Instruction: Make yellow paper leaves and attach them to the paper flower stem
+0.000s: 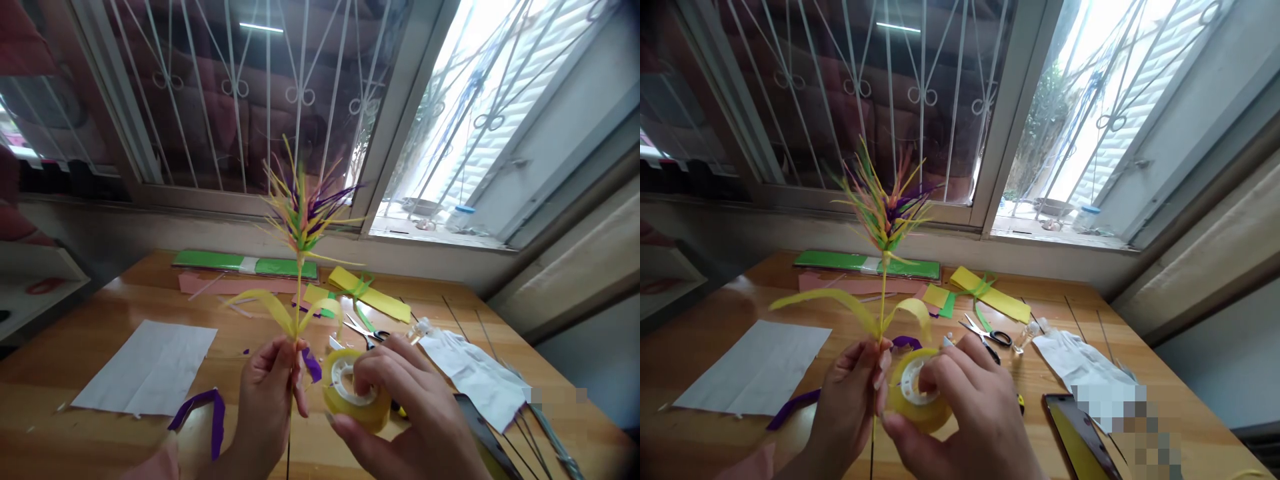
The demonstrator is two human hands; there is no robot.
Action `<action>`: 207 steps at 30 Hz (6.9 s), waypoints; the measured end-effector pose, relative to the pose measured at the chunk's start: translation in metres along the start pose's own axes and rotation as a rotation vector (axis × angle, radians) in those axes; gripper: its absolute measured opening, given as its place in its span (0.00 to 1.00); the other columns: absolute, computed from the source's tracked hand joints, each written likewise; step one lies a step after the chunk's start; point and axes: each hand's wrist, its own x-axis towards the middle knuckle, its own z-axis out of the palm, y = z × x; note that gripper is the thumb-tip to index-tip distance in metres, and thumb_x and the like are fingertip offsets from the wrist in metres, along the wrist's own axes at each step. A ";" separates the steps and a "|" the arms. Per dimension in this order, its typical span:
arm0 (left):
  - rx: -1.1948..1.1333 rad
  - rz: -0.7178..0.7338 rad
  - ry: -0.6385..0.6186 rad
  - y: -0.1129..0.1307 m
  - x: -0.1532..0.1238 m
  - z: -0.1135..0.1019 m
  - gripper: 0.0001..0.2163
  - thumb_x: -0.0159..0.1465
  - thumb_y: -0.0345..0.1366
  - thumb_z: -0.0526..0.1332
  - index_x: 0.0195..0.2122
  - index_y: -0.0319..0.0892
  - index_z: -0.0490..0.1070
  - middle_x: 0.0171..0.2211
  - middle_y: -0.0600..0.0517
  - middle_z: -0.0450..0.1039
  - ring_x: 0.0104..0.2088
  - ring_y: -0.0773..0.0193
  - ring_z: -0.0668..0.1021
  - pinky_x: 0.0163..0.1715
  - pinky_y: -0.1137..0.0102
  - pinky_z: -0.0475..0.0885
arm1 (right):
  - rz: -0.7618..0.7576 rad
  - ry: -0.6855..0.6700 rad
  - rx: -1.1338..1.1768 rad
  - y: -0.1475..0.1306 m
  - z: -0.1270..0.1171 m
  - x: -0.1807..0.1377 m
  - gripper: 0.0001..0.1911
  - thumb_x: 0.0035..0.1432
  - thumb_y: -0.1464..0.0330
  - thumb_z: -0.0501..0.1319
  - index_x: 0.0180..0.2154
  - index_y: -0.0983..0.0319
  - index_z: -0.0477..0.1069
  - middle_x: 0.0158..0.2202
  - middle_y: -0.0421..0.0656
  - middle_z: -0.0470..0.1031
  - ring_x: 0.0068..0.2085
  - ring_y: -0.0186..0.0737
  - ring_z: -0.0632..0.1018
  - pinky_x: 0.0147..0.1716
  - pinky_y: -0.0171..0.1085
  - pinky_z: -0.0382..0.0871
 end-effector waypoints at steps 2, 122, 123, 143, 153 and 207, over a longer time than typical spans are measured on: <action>0.016 0.000 0.007 0.001 0.000 0.001 0.14 0.47 0.42 0.69 0.20 0.36 0.69 0.12 0.60 0.61 0.09 0.79 0.60 0.06 0.84 0.56 | 0.019 -0.002 0.008 0.001 0.003 -0.002 0.11 0.50 0.64 0.63 0.25 0.60 0.61 0.19 0.38 0.65 0.23 0.36 0.65 0.22 0.34 0.61; 0.205 0.040 0.033 -0.016 0.008 -0.005 0.11 0.52 0.42 0.66 0.27 0.41 0.67 0.18 0.59 0.67 0.18 0.72 0.69 0.18 0.78 0.64 | 0.435 0.026 0.658 0.008 0.066 -0.060 0.08 0.54 0.63 0.60 0.34 0.61 0.67 0.30 0.42 0.69 0.30 0.37 0.69 0.29 0.34 0.64; 0.189 0.033 0.047 -0.016 0.009 -0.005 0.12 0.52 0.43 0.66 0.27 0.41 0.66 0.18 0.59 0.68 0.17 0.72 0.69 0.17 0.78 0.63 | 0.429 0.021 0.664 0.008 0.067 -0.058 0.08 0.53 0.64 0.61 0.34 0.61 0.67 0.31 0.42 0.69 0.31 0.37 0.69 0.28 0.34 0.64; 0.051 0.050 0.156 0.004 -0.009 -0.016 0.17 0.39 0.34 0.71 0.28 0.41 0.66 0.24 0.57 0.67 0.18 0.76 0.67 0.11 0.83 0.54 | 0.744 -0.137 0.107 0.086 0.055 -0.104 0.10 0.55 0.64 0.58 0.39 0.60 0.69 0.38 0.46 0.70 0.36 0.43 0.72 0.36 0.43 0.69; -0.325 -0.267 0.070 0.001 -0.001 -0.032 0.06 0.55 0.25 0.62 0.31 0.39 0.65 0.27 0.56 0.61 0.17 0.82 0.61 0.10 0.88 0.52 | 0.687 -0.393 -0.305 0.118 0.069 -0.140 0.14 0.54 0.63 0.59 0.41 0.64 0.70 0.37 0.51 0.70 0.40 0.54 0.70 0.40 0.48 0.66; 0.046 -0.339 0.046 -0.035 -0.005 -0.052 0.16 0.49 0.43 0.68 0.26 0.38 0.63 0.22 0.59 0.59 0.16 0.80 0.54 0.10 0.84 0.45 | 1.170 -0.672 -0.280 0.184 0.050 -0.086 0.06 0.40 0.68 0.62 0.24 0.65 0.71 0.26 0.51 0.74 0.33 0.52 0.75 0.26 0.37 0.60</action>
